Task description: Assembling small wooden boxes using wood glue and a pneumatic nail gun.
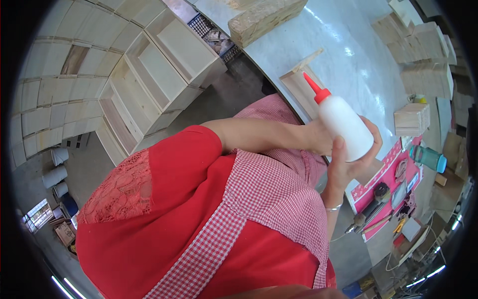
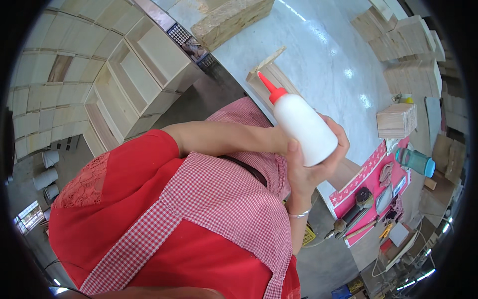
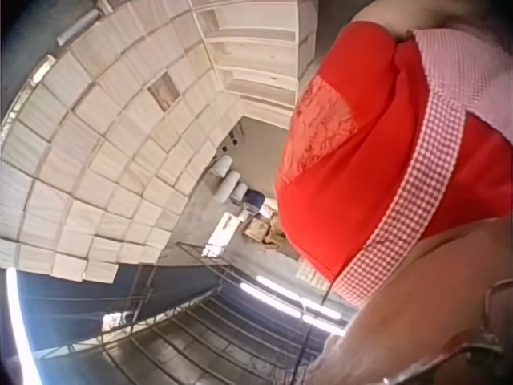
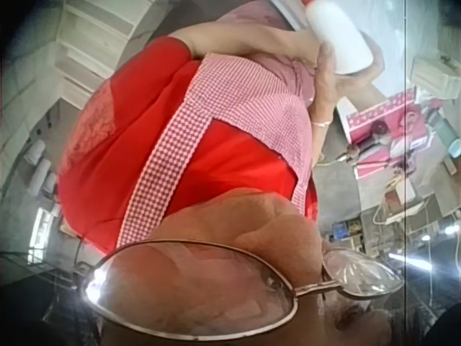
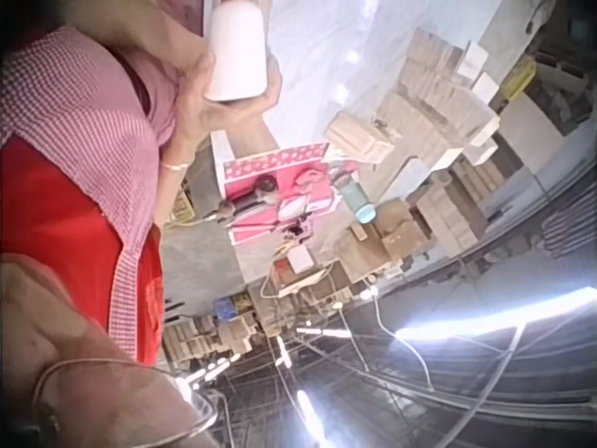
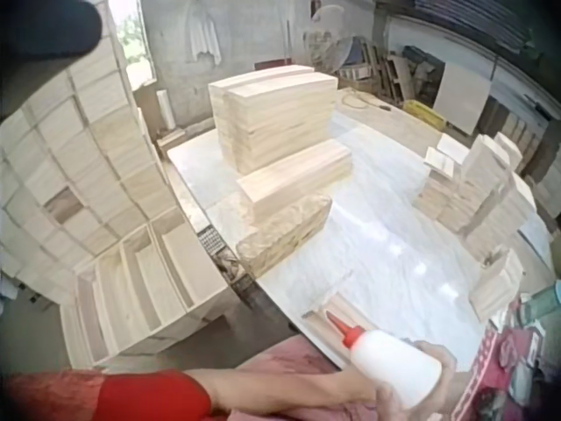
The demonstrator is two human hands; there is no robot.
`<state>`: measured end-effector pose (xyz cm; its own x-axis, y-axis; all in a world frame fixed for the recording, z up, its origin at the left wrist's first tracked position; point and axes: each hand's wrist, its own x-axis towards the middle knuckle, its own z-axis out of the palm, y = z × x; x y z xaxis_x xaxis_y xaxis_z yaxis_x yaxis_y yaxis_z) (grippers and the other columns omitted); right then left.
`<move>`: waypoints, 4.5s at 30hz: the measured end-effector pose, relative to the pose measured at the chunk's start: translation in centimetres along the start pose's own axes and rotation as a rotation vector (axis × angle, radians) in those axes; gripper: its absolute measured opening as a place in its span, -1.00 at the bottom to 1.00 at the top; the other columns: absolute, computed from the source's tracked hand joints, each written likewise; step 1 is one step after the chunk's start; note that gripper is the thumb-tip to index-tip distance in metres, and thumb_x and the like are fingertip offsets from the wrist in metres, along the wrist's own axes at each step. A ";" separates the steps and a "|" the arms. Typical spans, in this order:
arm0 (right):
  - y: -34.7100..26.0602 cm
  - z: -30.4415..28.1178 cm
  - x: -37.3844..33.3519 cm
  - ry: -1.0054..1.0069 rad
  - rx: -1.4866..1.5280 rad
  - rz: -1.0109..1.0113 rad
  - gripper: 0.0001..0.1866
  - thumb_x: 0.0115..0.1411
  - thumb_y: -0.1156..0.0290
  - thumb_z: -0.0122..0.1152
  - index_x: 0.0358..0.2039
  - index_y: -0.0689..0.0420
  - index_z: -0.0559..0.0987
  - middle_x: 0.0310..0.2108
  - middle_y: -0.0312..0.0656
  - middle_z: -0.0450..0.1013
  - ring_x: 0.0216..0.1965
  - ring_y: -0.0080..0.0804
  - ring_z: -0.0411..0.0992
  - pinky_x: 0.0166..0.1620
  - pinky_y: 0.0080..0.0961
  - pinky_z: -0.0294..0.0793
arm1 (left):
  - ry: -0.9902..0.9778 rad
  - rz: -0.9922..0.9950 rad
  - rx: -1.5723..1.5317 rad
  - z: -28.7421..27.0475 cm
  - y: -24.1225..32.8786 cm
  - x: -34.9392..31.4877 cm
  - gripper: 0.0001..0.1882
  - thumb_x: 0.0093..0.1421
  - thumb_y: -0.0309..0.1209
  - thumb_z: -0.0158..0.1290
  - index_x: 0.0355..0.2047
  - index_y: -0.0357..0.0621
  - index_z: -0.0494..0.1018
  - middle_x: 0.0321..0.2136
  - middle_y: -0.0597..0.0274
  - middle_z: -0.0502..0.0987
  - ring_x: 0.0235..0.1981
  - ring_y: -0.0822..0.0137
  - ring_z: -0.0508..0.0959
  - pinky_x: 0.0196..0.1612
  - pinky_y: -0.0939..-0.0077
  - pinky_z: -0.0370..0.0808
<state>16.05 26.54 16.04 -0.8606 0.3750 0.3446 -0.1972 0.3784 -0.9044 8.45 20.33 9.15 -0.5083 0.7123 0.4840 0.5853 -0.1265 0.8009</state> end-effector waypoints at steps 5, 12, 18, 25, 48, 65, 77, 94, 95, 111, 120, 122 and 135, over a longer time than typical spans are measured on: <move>-0.1 1.0 0.4 -0.093 -0.035 -0.067 -0.24 -0.01 0.46 0.46 0.14 0.27 0.22 0.05 0.04 0.33 0.09 -0.19 0.38 0.15 -0.30 0.41 | 0.100 0.043 -0.012 1.8 -1.6 -1.5 -0.76 0.01 -0.27 0.13 -0.33 -0.11 0.51 -0.32 0.15 0.57 -0.24 0.10 0.55 -0.16 0.15 0.46; 0.0 1.0 1.1 -0.130 -0.118 -0.134 -0.25 0.00 0.48 0.45 0.15 0.26 0.23 0.06 0.03 0.32 0.10 -0.20 0.37 0.15 -0.31 0.40 | 0.035 0.034 0.060 2.2 -2.1 -1.4 -0.73 0.01 -0.28 0.14 -0.28 -0.12 0.51 -0.27 0.11 0.57 -0.16 0.10 0.55 -0.06 0.15 0.45; 0.6 1.0 2.4 -0.069 -0.118 -0.151 -0.28 0.00 0.49 0.45 0.13 0.27 0.26 0.04 0.02 0.34 0.08 -0.21 0.37 0.14 -0.31 0.40 | -0.055 -0.095 -0.150 1.2 -1.5 -1.1 -0.58 0.07 -0.23 0.12 -0.10 -0.17 0.45 -0.08 0.03 0.51 0.04 0.03 0.45 0.12 0.11 0.33; 1.3 1.3 4.6 0.005 -0.161 -0.165 -0.38 0.05 0.48 0.43 0.08 0.29 0.33 0.00 -0.04 0.37 0.01 -0.29 0.40 0.10 -0.36 0.42 | -0.086 -0.096 -0.105 2.3 -2.7 -0.3 -0.42 0.09 -0.12 0.13 0.07 -0.16 0.39 0.09 0.02 0.43 0.19 0.00 0.34 0.25 0.00 0.20; -1.6 -9.4 -0.4 0.369 -0.042 0.030 -0.24 0.04 -0.05 0.37 0.02 0.32 0.38 -0.10 -0.04 0.41 -0.09 -0.24 0.45 -0.04 -0.33 0.48 | -0.370 0.033 0.725 0.3 -4.1 -1.7 -0.30 0.14 0.09 0.10 0.22 0.04 0.34 0.23 0.10 0.33 0.34 0.05 0.19 0.31 -0.31 0.02; 0.3 -17.9 -7.8 0.403 -0.238 0.040 -0.35 0.08 0.07 0.37 0.01 0.30 0.41 -0.13 -0.09 0.44 -0.12 -0.33 0.45 -0.05 -0.41 0.45 | -0.481 0.002 0.813 -2.4 -4.9 -0.5 -0.27 0.21 0.09 0.05 0.33 0.15 0.20 0.37 0.15 0.11 0.41 0.09 0.05 0.37 -0.20 -0.10; 1.9 -17.8 -4.4 0.393 -0.356 -0.014 -0.51 0.17 0.29 0.34 0.02 0.26 0.42 -0.08 -0.11 0.44 -0.07 -0.37 0.43 0.02 -0.41 0.44 | -0.494 -0.022 0.808 -2.6 -4.7 -0.6 -0.25 0.21 0.11 0.05 0.34 0.17 0.19 0.37 0.18 0.10 0.41 0.09 0.04 0.38 -0.21 -0.11; 3.5 -18.4 -6.3 0.662 -0.070 0.078 -0.54 0.08 0.44 0.40 -0.06 0.26 0.41 -0.10 -0.13 0.42 -0.10 -0.35 0.40 0.01 -0.37 0.42 | -0.504 -0.048 0.766 -2.5 -4.3 0.2 -0.25 0.19 0.05 0.08 0.34 0.12 0.19 0.37 0.10 0.11 0.41 0.04 0.03 0.36 -0.24 -0.10; 4.8 -18.5 -5.8 0.657 -0.070 0.056 -0.54 0.08 0.44 0.40 -0.06 0.26 0.41 -0.10 -0.13 0.42 -0.10 -0.35 0.40 0.01 -0.37 0.42 | -0.491 -0.054 0.765 -2.5 -4.3 0.2 -0.25 0.19 0.05 0.09 0.34 0.11 0.19 0.37 0.09 0.10 0.41 0.03 0.03 0.36 -0.25 -0.09; 23.6 -28.0 4.2 0.628 -0.910 0.392 -0.46 0.07 0.14 0.41 -0.19 0.32 0.41 -0.18 0.03 0.38 -0.17 -0.07 0.36 -0.02 -0.15 0.37 | 0.297 -0.439 1.098 -27.2 -2.7 7.6 -0.36 0.08 0.03 0.20 0.02 -0.20 0.47 -0.03 -0.04 0.52 0.02 -0.09 0.49 0.12 0.15 0.41; 16.8 -25.5 0.3 0.669 -0.875 0.283 -0.45 0.17 0.16 0.33 -0.01 0.34 0.47 -0.12 0.02 0.47 -0.06 -0.13 0.43 0.07 -0.34 0.39 | -0.007 -1.061 1.220 -35.1 -12.4 8.6 -0.07 -0.16 0.32 0.27 -0.06 -0.30 0.50 0.05 -0.16 0.48 0.10 -0.03 0.48 0.06 0.11 0.46; 14.8 -24.8 -0.1 0.666 -0.886 0.290 -0.48 0.19 0.18 0.31 0.00 0.34 0.46 -0.10 0.02 0.47 -0.04 -0.16 0.43 0.07 -0.36 0.39 | 0.025 -1.068 1.219 -35.2 -11.9 8.1 -0.09 -0.18 0.32 0.28 -0.09 -0.27 0.52 0.07 -0.13 0.47 0.11 -0.01 0.47 0.07 0.13 0.45; 3.4 -12.2 5.3 0.216 -0.005 0.242 -0.56 0.44 0.22 -0.05 0.10 0.34 0.43 -0.10 -0.02 0.51 -0.13 -0.32 0.53 -0.07 -0.48 0.51 | 0.234 0.473 1.547 -25.6 0.9 7.6 -0.62 -0.01 -0.29 0.19 -0.12 0.10 0.56 -0.21 0.39 0.48 -0.16 0.33 0.45 -0.09 0.35 0.27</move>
<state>16.51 40.09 17.90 -0.7629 0.6250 0.1655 0.0038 0.2604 -0.9655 -11.05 8.02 22.57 -0.1045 0.6809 0.7248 0.6735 0.5848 -0.4522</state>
